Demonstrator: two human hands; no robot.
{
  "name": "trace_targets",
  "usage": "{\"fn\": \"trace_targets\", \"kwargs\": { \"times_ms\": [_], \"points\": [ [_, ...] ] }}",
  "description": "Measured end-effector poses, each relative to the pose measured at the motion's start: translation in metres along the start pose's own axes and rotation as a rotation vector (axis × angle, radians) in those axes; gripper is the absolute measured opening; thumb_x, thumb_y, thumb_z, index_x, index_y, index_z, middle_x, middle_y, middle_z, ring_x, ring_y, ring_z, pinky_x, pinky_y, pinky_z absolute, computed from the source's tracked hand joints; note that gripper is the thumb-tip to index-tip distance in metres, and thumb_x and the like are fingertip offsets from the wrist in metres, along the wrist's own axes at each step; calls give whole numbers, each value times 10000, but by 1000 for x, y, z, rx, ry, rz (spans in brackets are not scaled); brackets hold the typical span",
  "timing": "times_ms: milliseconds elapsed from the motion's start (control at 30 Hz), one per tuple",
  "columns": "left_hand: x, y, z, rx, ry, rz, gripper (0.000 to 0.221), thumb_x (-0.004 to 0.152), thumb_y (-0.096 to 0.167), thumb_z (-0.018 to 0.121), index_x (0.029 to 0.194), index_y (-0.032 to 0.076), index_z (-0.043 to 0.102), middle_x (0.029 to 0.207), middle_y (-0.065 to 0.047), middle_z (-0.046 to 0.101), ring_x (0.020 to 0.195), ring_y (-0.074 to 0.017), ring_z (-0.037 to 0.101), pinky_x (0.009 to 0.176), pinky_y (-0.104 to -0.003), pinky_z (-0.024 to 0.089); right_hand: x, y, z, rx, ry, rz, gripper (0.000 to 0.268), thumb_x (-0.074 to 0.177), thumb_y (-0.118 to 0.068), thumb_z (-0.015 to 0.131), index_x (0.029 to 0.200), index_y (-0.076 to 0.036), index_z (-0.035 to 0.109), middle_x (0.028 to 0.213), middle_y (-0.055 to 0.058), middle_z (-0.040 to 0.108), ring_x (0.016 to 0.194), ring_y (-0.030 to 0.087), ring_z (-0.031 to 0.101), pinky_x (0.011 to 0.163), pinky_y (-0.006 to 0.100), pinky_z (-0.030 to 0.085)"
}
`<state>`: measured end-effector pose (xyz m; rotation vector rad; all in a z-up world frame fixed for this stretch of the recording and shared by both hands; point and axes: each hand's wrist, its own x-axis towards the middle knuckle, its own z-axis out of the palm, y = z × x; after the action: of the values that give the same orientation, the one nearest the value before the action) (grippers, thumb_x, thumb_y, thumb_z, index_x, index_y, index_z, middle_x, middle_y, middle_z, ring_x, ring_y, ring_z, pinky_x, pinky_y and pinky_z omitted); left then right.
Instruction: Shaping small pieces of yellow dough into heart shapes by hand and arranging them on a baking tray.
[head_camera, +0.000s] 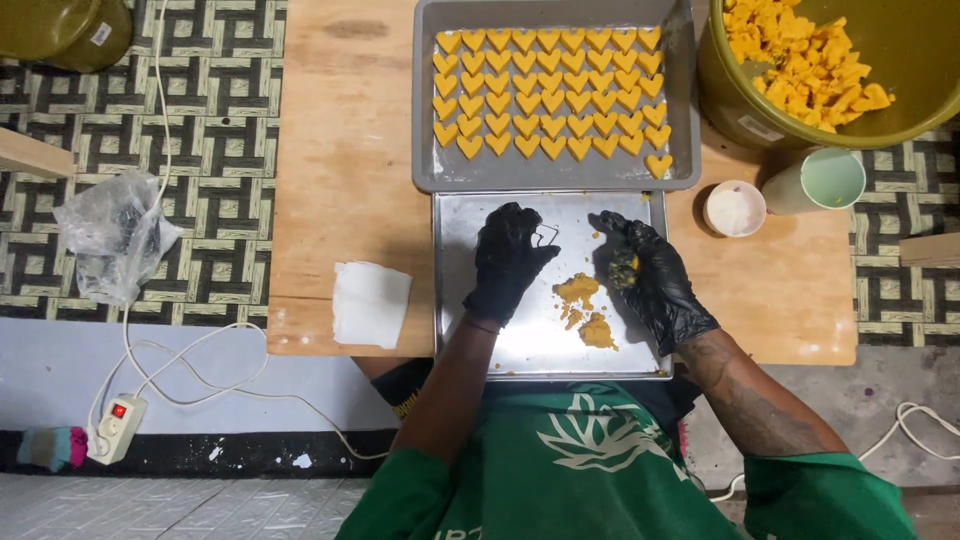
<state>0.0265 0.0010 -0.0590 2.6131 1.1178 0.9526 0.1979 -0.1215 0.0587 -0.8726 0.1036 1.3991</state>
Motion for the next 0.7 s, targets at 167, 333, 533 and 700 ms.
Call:
{"fn": "trace_targets", "kwargs": {
  "times_ms": [167,333,533,700],
  "points": [
    [-4,-15,20,-237,82,-42,676,682,696,814,1201,283,682,1140,-25,674,1239,-249,611,1063,-420,490,19,9,-34,-253,76,-64,312,1027,-200,525,1260,-25,636,1165,223,694,1047,373,700,1048,555,526],
    [2,-8,6,-168,167,28,658,727,701,790,1211,265,695,1136,-28,665,1215,-232,614,1067,-415,484,-7,0,20,-95,58,-9,427,990,-139,543,1409,-64,578,1406,219,611,1191,363,648,1099,561,467],
    [2,-8,3,-198,186,52,592,774,627,800,1235,271,694,1132,-19,674,1193,-220,630,1061,-397,478,-13,-4,20,269,114,97,477,959,-292,665,1366,-46,623,1344,238,663,1183,412,674,1007,599,521],
    [5,-7,1,-202,226,39,573,766,654,792,1201,289,721,1073,20,690,1144,-175,656,1049,-358,485,-6,3,19,576,-119,137,393,1020,-189,586,1359,0,648,1332,333,616,1216,499,613,983,700,470]
  ]
}}
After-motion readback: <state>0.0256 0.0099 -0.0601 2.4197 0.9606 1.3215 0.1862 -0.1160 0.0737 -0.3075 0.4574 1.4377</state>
